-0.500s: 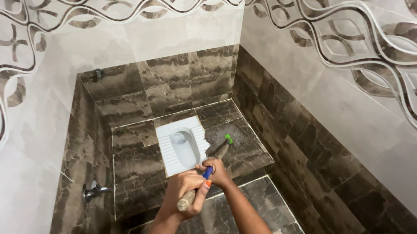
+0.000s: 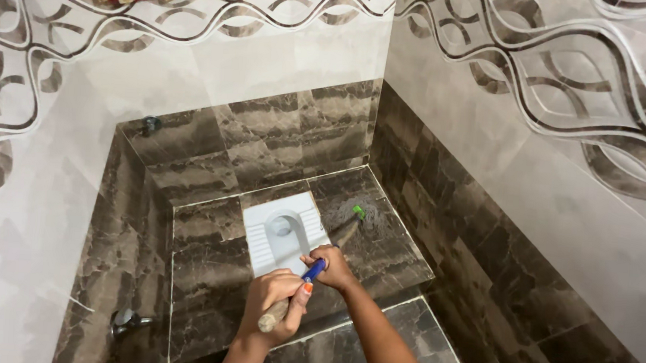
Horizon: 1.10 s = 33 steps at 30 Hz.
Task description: The person cleans a bathroom floor using a mop, moving the mop head across the tiled surface and around the base of a squat toilet and plumbing fixtures.
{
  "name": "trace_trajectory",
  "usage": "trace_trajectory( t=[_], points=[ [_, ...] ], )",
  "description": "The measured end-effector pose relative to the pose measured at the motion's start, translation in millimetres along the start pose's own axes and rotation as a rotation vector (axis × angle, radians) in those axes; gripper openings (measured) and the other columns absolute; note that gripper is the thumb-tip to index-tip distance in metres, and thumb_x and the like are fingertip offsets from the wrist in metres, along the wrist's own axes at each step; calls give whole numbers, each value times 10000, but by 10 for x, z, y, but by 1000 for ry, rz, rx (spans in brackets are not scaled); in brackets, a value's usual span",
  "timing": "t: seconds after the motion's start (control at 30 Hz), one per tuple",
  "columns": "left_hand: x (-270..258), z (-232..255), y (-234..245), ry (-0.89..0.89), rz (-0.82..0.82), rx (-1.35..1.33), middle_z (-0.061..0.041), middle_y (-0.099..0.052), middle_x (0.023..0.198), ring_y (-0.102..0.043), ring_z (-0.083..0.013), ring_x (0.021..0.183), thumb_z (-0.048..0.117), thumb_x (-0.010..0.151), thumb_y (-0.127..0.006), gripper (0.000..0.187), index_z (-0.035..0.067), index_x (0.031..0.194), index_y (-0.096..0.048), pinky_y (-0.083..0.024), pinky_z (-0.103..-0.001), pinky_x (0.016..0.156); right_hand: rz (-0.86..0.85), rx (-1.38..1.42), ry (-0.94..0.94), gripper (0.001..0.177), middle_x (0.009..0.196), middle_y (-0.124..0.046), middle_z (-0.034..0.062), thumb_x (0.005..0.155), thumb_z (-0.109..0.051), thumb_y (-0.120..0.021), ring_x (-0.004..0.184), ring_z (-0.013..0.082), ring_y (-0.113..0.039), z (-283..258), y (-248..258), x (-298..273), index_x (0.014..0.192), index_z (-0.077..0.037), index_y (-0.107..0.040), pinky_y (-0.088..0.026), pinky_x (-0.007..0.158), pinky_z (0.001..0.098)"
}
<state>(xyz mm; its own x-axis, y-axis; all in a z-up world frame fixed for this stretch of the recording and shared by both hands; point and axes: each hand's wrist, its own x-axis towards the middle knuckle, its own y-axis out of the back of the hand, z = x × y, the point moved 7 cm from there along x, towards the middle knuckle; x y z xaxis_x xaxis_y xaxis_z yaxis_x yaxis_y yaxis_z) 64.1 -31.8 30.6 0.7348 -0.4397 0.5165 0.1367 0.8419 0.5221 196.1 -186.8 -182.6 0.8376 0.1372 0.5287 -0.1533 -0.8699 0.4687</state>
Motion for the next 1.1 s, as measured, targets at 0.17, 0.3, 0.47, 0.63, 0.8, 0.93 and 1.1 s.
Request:
trace_trajectory(
  t=[0.17, 0.3, 0.47, 0.63, 0.8, 0.93, 1.1],
  points=[
    [-16, -89, -172, 7, -33, -25, -93, -608, 562, -627, -289, 592, 237, 889, -627, 375, 53, 563, -599, -488, -388, 581, -22, -39, -47, 488, 582, -510, 175, 865, -239, -791, 569, 367, -525, 203, -22, -25, 557, -19, -484, -399, 567, 454],
    [-16, -169, -312, -43, -57, -49, -99, -620, 607, -628, -304, 625, 207, 901, -620, 352, 40, 592, -594, -500, -396, 618, -1, -24, 8, 478, 580, -515, 179, 862, -195, -787, 596, 372, -520, 429, -35, -25, 556, -10, -470, -400, 596, 460],
    [-49, -375, -434, -8, -72, -56, -101, -640, 641, -672, -291, 651, 138, 912, -624, 273, 22, 667, -596, -517, -392, 625, 10, -61, -16, 439, 626, -542, 164, 867, -202, -788, 648, 362, -551, 673, -105, -16, 584, -15, -510, -434, 629, 447],
    [-138, -613, -419, 72, -81, -98, -121, -676, 675, -719, -253, 629, 87, 895, -631, 160, -4, 767, -656, -546, -347, 593, 4, -92, -48, 435, 635, -556, 162, 851, -234, -800, 686, 362, -564, 660, -213, 14, 575, -20, -540, -441, 655, 448],
    [-131, -674, -138, 149, 25, -142, -103, -728, 638, -734, -169, 524, 199, 948, -617, 286, 3, 776, -735, -570, -299, 510, 39, -91, -43, 432, 633, -597, 163, 886, -292, -774, 669, 370, -582, 237, -223, 83, 594, -36, -584, -461, 673, 445],
    [-88, -414, 141, 160, 54, -157, -101, -719, 589, -734, -167, 495, 241, 940, -640, 336, -8, 737, -739, -550, -303, 480, 70, -128, -62, 491, 604, -576, 167, 893, -305, -778, 632, 374, -570, -212, -125, 97, 554, -30, -552, -443, 622, 455],
    [35, 6, 426, 42, 63, -159, -57, -695, 523, -705, -136, 458, 241, 941, -595, 372, 34, 662, -730, -517, -257, 456, 136, -50, -140, 539, 495, -479, 185, 866, -317, -811, 422, 357, -446, -788, 47, 66, 503, -37, -527, -362, 467, 431]
  ],
)
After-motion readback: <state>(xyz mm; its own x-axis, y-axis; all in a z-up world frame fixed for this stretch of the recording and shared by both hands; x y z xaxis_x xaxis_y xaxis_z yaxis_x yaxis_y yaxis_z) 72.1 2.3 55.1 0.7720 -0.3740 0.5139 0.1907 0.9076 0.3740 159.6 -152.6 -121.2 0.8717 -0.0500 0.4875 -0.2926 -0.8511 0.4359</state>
